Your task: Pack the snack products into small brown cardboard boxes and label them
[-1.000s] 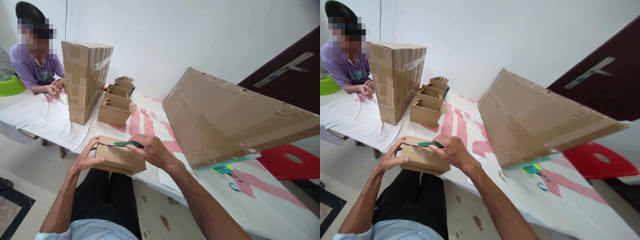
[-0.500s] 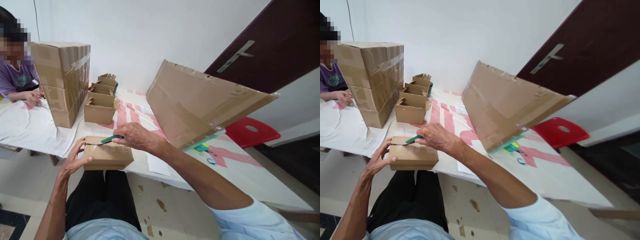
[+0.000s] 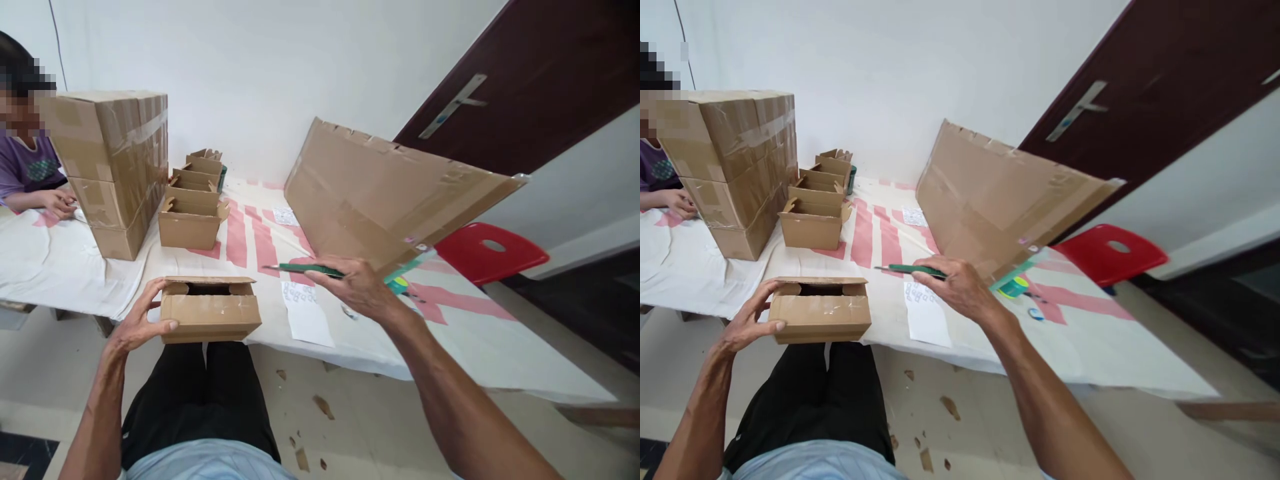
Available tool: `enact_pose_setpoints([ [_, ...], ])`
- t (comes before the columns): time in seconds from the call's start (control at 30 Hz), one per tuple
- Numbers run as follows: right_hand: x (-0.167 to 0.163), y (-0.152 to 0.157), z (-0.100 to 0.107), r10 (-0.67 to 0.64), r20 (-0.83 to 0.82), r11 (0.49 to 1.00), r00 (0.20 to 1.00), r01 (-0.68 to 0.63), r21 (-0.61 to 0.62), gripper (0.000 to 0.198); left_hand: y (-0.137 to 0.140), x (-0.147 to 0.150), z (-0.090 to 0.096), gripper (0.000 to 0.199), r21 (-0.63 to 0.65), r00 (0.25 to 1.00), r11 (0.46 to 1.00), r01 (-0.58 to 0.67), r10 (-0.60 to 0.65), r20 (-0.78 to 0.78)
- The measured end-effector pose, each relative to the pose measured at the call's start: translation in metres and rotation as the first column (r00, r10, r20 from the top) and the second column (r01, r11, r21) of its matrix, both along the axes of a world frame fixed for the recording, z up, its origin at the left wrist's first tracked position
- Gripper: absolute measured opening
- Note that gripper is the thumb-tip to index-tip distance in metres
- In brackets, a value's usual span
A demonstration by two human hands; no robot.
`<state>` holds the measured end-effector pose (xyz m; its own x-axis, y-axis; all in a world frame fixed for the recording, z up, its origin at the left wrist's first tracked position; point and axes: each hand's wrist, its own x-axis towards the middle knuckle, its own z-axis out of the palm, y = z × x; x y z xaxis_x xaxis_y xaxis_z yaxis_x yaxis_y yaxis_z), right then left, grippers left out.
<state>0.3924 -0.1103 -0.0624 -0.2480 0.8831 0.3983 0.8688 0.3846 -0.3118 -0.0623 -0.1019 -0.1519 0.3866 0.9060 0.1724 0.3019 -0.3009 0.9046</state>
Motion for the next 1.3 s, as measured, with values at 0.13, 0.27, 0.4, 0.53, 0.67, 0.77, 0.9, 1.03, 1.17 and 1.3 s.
enact_pose_setpoints([
  [0.13,-0.006,0.011,-0.078,-0.186,-0.156,0.982,0.97,0.181,-0.047,0.032,0.002,0.0,0.014,0.095,-0.006,0.998,0.999,0.035,-0.036,-0.053],
  [0.27,-0.043,0.024,-0.154,-0.283,-0.209,0.959,0.936,0.277,-0.061,0.028,0.006,0.001,0.021,0.105,-0.034,0.996,0.998,0.056,-0.058,-0.073],
  [0.4,-0.066,0.034,-0.175,-0.241,-0.286,0.969,0.928,0.246,-0.017,0.031,0.01,0.0,0.021,0.109,-0.041,0.995,0.997,0.059,-0.062,-0.077],
  [0.53,-0.076,0.035,-0.143,-0.146,-0.376,0.984,0.915,0.173,0.038,0.038,0.011,0.0,0.02,0.11,-0.054,0.996,0.997,0.05,-0.054,-0.074],
  [0.67,-0.096,0.017,-0.094,0.097,-0.396,0.99,0.913,-0.048,0.131,0.032,0.011,0.001,0.021,0.115,-0.067,0.996,0.996,0.055,-0.06,-0.067],
  [0.77,-0.111,-0.001,-0.071,0.202,-0.295,0.978,0.934,-0.175,0.117,0.023,0.011,0.0,0.021,0.118,-0.052,0.995,0.997,0.048,-0.053,-0.089],
  [0.9,-0.118,-0.018,-0.062,0.216,-0.228,0.97,0.949,-0.183,0.158,0.018,0.01,-0.003,0.019,0.111,-0.043,0.996,0.997,0.066,-0.068,-0.051],
  [1.03,-0.118,-0.034,-0.064,0.207,-0.2,0.951,0.958,-0.149,0.269,0.004,0.01,-0.004,0.016,0.089,-0.018,0.999,0.999,0.05,-0.05,-0.014],
  [1.17,-0.121,-0.053,-0.076,0.23,-0.113,0.912,0.967,-0.174,0.37,0.016,0.011,-0.003,0.016,0.095,-0.049,0.998,0.997,0.064,-0.064,0.0],
  [1.3,-0.125,-0.07,-0.101,0.223,-0.105,0.906,0.969,-0.167,0.388,0.026,0.011,0.0,0.02,0.118,-0.043,0.995,0.996,0.084,-0.086,-0.05],
])
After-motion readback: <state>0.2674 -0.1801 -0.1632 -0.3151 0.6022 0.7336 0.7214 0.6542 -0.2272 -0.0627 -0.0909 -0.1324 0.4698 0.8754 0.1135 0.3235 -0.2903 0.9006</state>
